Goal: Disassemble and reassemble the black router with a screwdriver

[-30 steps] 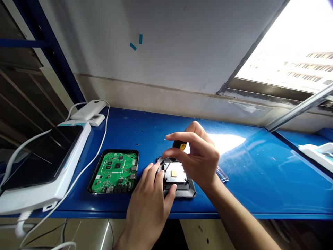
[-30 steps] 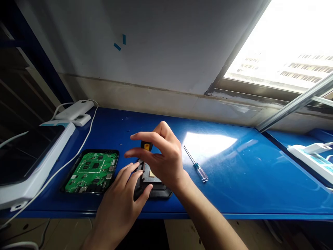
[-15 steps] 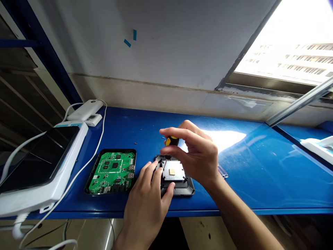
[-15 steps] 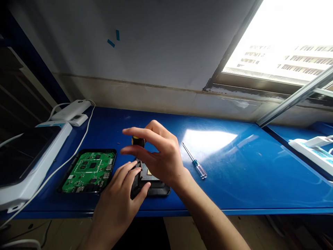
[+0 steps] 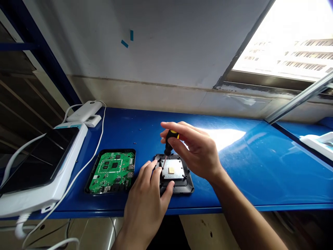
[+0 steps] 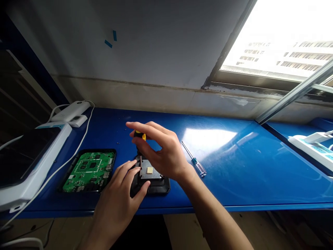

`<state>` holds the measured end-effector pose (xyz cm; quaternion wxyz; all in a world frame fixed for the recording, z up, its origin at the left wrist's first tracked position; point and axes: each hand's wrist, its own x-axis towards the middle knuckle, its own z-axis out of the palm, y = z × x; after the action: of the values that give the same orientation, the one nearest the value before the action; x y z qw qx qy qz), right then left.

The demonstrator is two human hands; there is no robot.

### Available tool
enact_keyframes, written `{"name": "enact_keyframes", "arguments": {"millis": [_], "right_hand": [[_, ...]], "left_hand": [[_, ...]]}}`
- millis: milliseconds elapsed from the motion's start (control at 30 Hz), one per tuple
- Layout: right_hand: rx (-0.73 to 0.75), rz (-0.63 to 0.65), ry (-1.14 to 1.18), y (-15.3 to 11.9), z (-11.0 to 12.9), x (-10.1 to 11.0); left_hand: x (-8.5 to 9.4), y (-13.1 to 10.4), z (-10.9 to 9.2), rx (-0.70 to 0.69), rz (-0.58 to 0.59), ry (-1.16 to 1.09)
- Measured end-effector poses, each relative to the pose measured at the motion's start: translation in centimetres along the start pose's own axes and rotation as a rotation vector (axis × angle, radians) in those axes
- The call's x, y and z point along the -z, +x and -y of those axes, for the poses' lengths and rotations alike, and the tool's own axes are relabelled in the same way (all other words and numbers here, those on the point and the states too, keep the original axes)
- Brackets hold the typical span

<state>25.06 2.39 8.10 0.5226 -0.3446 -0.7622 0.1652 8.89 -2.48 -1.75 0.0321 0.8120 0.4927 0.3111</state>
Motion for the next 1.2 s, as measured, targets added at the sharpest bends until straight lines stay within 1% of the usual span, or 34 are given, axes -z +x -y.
{"name": "enact_keyframes", "arguments": {"millis": [100,233,300,467,567,667,733,867,933,1000,1100,1200], "right_hand": [[0.02,-0.067,-0.103,0.3,-0.2,0.0],[0.096,-0.156,-0.233,0.4,-0.6,-0.1],[0.116,-0.142,-0.235,0.3,-0.8,-0.1],[0.061,0.017,-0.066,-0.2,-0.4,0.2],[0.068,0.064,0.002,-0.3,-0.3,0.2],[0.041,0.031,0.059,-0.3,-0.6,0.0],[0.043,-0.021,0.021,-0.1,-0.8,-0.1],[0.14,-0.123,-0.159,0.2,-0.9,-0.5],[0.195,-0.151,-0.199,0.1,-0.7,-0.7],[0.194,-0.135,-0.188,-0.1,-0.6,-1.0],[0.104,-0.068,-0.107,-0.4,-0.4,-1.1],[0.06,-0.045,-0.045,-0.7,-0.4,-1.0]], "left_hand": [[0.1,0.0,0.0,0.005,0.02,0.005],[0.1,0.0,0.0,0.011,0.024,0.012],[0.1,0.0,0.0,0.013,0.022,0.009],[0.1,0.1,0.0,0.002,0.012,-0.008],[0.2,0.1,-0.1,-0.016,-0.011,-0.009],[0.2,0.2,-0.1,-0.02,-0.017,-0.004],[0.2,0.2,-0.2,-0.017,-0.013,0.002],[0.2,0.3,-0.2,-0.021,-0.015,0.006],[0.2,0.2,-0.1,-0.021,-0.019,0.003],[0.1,0.2,0.0,-0.017,-0.016,0.001],[0.1,0.1,0.0,-0.012,-0.002,-0.006],[0.2,0.1,-0.1,-0.003,0.005,-0.013]]}}
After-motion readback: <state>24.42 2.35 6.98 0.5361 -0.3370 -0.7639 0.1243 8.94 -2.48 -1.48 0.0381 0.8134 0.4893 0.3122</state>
